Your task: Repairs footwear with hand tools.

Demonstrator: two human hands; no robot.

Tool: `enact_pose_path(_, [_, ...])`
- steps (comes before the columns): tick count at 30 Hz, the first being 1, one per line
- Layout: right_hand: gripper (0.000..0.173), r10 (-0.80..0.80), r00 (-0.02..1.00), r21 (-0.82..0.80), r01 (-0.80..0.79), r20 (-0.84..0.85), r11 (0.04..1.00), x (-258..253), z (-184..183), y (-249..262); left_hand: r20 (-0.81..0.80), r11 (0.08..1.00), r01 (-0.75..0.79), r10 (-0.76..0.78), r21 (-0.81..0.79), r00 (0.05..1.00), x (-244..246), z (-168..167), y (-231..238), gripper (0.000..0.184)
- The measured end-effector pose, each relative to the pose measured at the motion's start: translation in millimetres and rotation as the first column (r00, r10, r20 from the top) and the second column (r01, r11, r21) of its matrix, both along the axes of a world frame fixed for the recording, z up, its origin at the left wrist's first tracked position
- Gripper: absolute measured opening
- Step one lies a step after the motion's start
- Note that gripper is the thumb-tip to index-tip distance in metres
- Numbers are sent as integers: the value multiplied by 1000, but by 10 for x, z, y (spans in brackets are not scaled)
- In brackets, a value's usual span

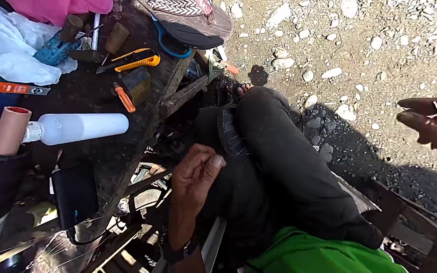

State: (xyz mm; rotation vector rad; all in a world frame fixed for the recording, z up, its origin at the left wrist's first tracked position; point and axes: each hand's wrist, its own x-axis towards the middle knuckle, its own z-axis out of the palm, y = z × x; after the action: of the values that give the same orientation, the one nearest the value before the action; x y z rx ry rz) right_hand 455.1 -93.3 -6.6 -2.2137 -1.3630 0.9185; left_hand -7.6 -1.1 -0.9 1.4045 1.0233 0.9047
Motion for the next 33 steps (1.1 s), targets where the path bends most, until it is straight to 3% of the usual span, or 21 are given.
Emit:
enact_pose_path(2, [29,116,929,304,-4,-351,953,-751,46,269,353,991,-41,85,-130,932,-30,36,-32,29])
enact_pose_path(3, [25,224,869,413,-25,-442,910,-1087,110,398,549,977,-38,150,-210,822,1,85,-42,32])
enact_pose_path(5, [26,438,795,548,-163,-419,820,-1631,238,616,760,940,-38,297,-338,578,77,205,-61,37])
enact_pose_path(6, [31,501,793,554,-258,-346,791,-1836,271,692,764,929,-56,333,-365,552,92,243,-60,38])
enact_pose_path(7, [34,534,807,529,-346,-255,775,-1995,275,756,722,924,-91,350,-372,597,99,261,-52,36])
enact_pose_path(8, [34,549,814,508,-396,-192,765,-2115,251,808,623,923,-133,345,-361,702,84,267,-47,31])
enact_pose_path(10, [30,561,810,496,-421,-172,759,-2213,196,888,259,950,-178,245,-256,934,52,292,-19,29])
enact_pose_path(12, [27,580,782,498,-418,-228,759,-2201,171,915,-91,987,-88,76,-137,993,61,343,16,32])
enact_pose_path(13, [25,585,772,500,-415,-249,760,-2195,161,911,-166,993,-29,10,-117,986,61,361,34,31])
enact_pose_path(17, [24,582,776,542,-389,-243,745,-2217,115,896,-108,974,109,-133,-197,985,-16,375,164,28])
enact_pose_path(21, [23,581,779,572,-373,-234,730,-2240,85,895,111,910,87,-45,-405,993,-62,340,207,23])
enact_pose_path(23, [22,589,776,570,-385,-225,726,-2250,80,906,225,870,145,-40,-472,974,-106,313,213,25])
enact_pose_path(25, [20,588,778,552,-397,-220,733,-2262,93,926,283,850,191,-51,-492,958,-141,287,213,27])
enact_pose_path(28, [14,595,764,489,-432,-249,758,-2171,214,990,244,873,196,-92,-446,965,-186,259,238,28])
enact_pose_path(30, [12,574,769,417,-441,-282,795,-1930,383,1027,189,901,114,-36,-419,981,-298,247,226,33])
enact_pose_path(33, [32,512,816,344,-415,-270,842,-1496,562,1000,-100,921,-278,261,-271,960,-445,178,78,27])
